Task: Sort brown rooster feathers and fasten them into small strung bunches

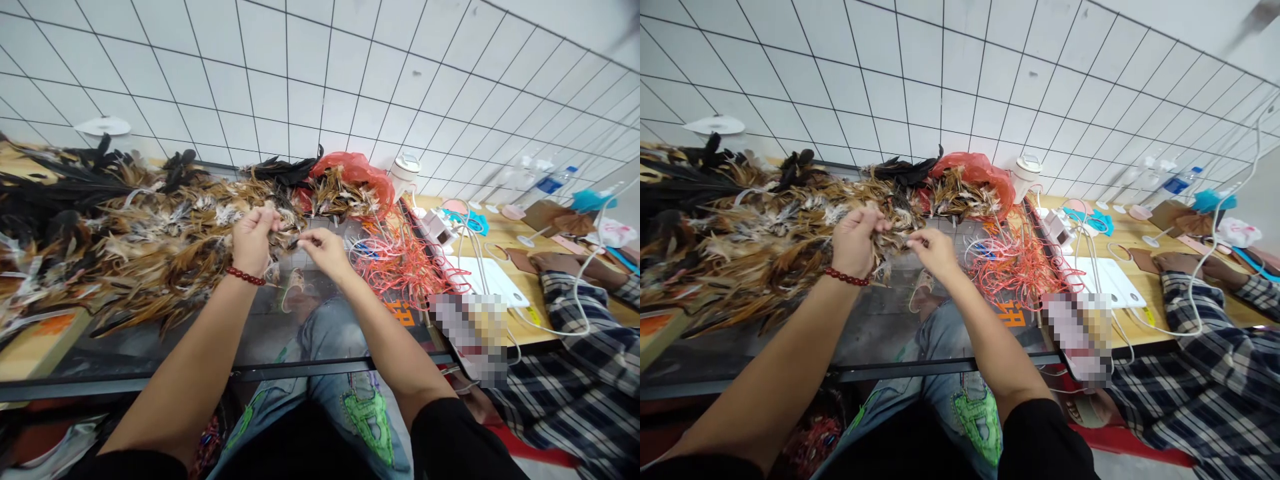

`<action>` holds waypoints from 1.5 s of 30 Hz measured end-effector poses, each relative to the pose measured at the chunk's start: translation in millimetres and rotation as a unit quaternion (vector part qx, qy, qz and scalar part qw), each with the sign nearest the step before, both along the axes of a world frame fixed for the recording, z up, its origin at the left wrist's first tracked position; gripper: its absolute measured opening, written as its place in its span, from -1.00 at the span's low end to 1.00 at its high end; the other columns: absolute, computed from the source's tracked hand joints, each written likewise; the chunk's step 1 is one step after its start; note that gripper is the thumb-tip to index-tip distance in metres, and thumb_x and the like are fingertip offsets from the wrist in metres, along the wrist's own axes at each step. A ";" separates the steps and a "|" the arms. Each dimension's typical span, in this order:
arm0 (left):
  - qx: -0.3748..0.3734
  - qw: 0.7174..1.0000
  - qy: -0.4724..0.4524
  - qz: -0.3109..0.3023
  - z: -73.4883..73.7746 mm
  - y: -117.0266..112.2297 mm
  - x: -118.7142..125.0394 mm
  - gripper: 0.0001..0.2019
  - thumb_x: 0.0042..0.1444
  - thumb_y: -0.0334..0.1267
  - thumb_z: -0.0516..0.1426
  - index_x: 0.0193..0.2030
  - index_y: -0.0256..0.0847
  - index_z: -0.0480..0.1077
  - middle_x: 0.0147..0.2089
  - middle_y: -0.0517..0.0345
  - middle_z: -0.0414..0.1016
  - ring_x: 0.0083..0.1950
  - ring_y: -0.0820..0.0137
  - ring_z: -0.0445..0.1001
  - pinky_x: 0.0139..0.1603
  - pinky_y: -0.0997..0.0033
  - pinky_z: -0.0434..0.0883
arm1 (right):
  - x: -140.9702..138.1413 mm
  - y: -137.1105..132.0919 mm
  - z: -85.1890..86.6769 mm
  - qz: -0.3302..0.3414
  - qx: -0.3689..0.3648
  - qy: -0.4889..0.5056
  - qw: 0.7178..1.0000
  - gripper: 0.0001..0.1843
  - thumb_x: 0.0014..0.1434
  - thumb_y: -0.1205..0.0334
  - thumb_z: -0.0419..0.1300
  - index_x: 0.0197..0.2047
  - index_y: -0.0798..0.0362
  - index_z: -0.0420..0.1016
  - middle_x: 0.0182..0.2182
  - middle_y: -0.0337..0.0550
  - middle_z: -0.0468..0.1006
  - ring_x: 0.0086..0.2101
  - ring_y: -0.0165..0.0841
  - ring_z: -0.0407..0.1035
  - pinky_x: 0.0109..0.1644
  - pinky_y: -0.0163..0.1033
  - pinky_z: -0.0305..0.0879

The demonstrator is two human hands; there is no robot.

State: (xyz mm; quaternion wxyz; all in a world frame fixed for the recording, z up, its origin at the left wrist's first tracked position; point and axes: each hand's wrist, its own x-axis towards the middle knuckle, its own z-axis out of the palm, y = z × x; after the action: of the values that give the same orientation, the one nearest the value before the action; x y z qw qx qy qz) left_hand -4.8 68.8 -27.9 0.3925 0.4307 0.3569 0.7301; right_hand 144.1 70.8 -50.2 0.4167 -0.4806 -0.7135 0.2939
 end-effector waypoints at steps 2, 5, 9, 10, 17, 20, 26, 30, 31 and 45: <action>0.007 0.998 -0.018 0.061 4.1 3.5 -7.3 -0.74 0.07 -0.11 0.26 -0.51 -0.19 0.40 -0.60 0.27 0.24 -0.49 0.50 0.34 -0.30 0.49 0.39 | -5.6 -6.1 -3.2 0.065 -0.006 -0.096 0.993 -0.88 0.11 0.26 0.28 -0.25 0.04 0.61 -0.34 -0.24 0.55 -0.33 -0.44 0.38 -0.16 -0.35 0.24; 0.012 0.994 -0.026 0.104 4.1 7.9 -13.9 -0.75 0.13 -0.13 0.22 -0.49 -0.19 0.38 -0.60 0.29 0.22 -0.50 0.52 0.33 -0.33 0.51 0.39 | -14.4 -18.9 -4.0 0.137 0.020 -0.182 0.974 -0.82 0.10 0.15 0.32 -0.21 0.01 0.60 -0.30 -0.24 0.54 -0.28 -0.42 0.39 -0.14 -0.33 0.20; 0.006 0.993 -0.034 0.113 1.6 8.7 -13.5 -0.75 0.15 -0.16 0.20 -0.49 -0.20 0.36 -0.60 0.31 0.19 -0.52 0.53 0.31 -0.32 0.52 0.38 | -25.6 -34.6 -0.9 0.160 0.069 -0.246 0.953 -0.58 0.07 -0.06 0.33 -0.09 0.03 0.54 -0.20 -0.16 0.51 -0.16 -0.31 0.37 -0.08 -0.25 0.17; 0.005 0.993 -0.034 0.111 1.8 8.0 -12.5 -0.75 0.15 -0.17 0.20 -0.50 -0.20 0.36 -0.61 0.31 0.19 -0.51 0.54 0.31 -0.32 0.52 0.38 | -28.2 -37.1 -0.8 0.154 0.081 -0.266 0.948 -0.60 0.14 -0.02 0.28 -0.02 0.01 0.51 -0.16 -0.13 0.50 -0.13 -0.29 0.35 -0.07 -0.22 0.16; 0.001 0.995 -0.032 0.099 5.4 3.7 -6.0 -0.75 0.15 -0.20 0.21 -0.50 -0.22 0.37 -0.62 0.31 0.21 -0.53 0.54 0.30 -0.35 0.52 0.36 | -35.1 -37.2 -8.2 0.125 0.131 -0.386 0.905 -0.70 0.27 0.33 0.01 -0.04 -0.05 0.50 -0.09 -0.03 0.43 -0.07 -0.20 0.26 -0.03 -0.12 0.12; -0.003 0.995 -0.031 0.099 3.4 4.6 -6.0 -0.77 0.15 -0.22 0.21 -0.50 -0.22 0.38 -0.62 0.31 0.22 -0.53 0.54 0.31 -0.34 0.52 0.36 | -28.4 -26.9 -10.4 0.078 0.118 -0.286 0.948 -0.76 0.25 0.37 -0.01 -0.13 0.02 0.45 -0.10 -0.05 0.44 -0.05 -0.25 0.28 0.01 -0.16 0.17; -0.040 0.997 -0.007 0.058 -4.5 5.7 -2.7 -0.79 0.11 -0.24 0.23 -0.51 -0.23 0.43 -0.63 0.28 0.30 -0.53 0.53 0.34 -0.38 0.55 0.34 | -10.6 3.7 -12.6 -0.015 -0.117 0.202 0.972 -0.90 0.12 0.21 0.13 -0.29 0.03 0.29 -0.50 -0.33 0.40 -0.49 -0.46 0.28 -0.34 -0.34 0.22; -0.089 0.995 0.016 0.039 -9.5 3.3 5.1 -0.79 0.07 -0.21 0.25 -0.52 -0.23 0.45 -0.60 0.22 0.40 -0.52 0.51 0.38 -0.39 0.53 0.36 | -6.7 6.3 -7.9 0.029 -0.182 0.332 0.925 -0.74 -0.04 0.09 0.25 -0.33 0.01 0.30 -0.56 -0.40 0.38 -0.58 -0.53 0.22 -0.45 -0.39 0.15; -0.102 0.994 0.025 0.027 -10.6 2.3 7.2 -0.78 0.05 -0.19 0.27 -0.53 -0.23 0.46 -0.59 0.20 0.43 -0.52 0.51 0.38 -0.41 0.53 0.36 | -7.0 5.0 -6.4 0.031 -0.173 0.336 0.925 -0.72 -0.08 0.07 0.27 -0.35 0.01 0.32 -0.57 -0.40 0.37 -0.58 -0.53 0.19 -0.47 -0.39 0.13; -0.141 0.969 0.180 -0.090 -16.5 -6.0 14.0 -0.66 0.02 -0.03 0.24 -0.58 -0.24 0.39 -0.63 0.18 0.36 -0.55 0.49 0.31 -0.46 0.51 0.30 | -7.8 3.9 -6.6 0.029 -0.087 0.332 0.939 -0.72 -0.07 0.07 0.33 -0.37 0.06 0.41 -0.49 -0.37 0.35 -0.52 -0.55 0.11 -0.46 -0.38 0.05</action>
State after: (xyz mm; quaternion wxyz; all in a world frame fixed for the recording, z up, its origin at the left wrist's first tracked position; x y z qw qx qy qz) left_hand 9.2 62.8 -44.4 0.4424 0.5259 0.4806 0.5448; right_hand 136.3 74.7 -56.9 0.5779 -0.3693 -0.5199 0.5093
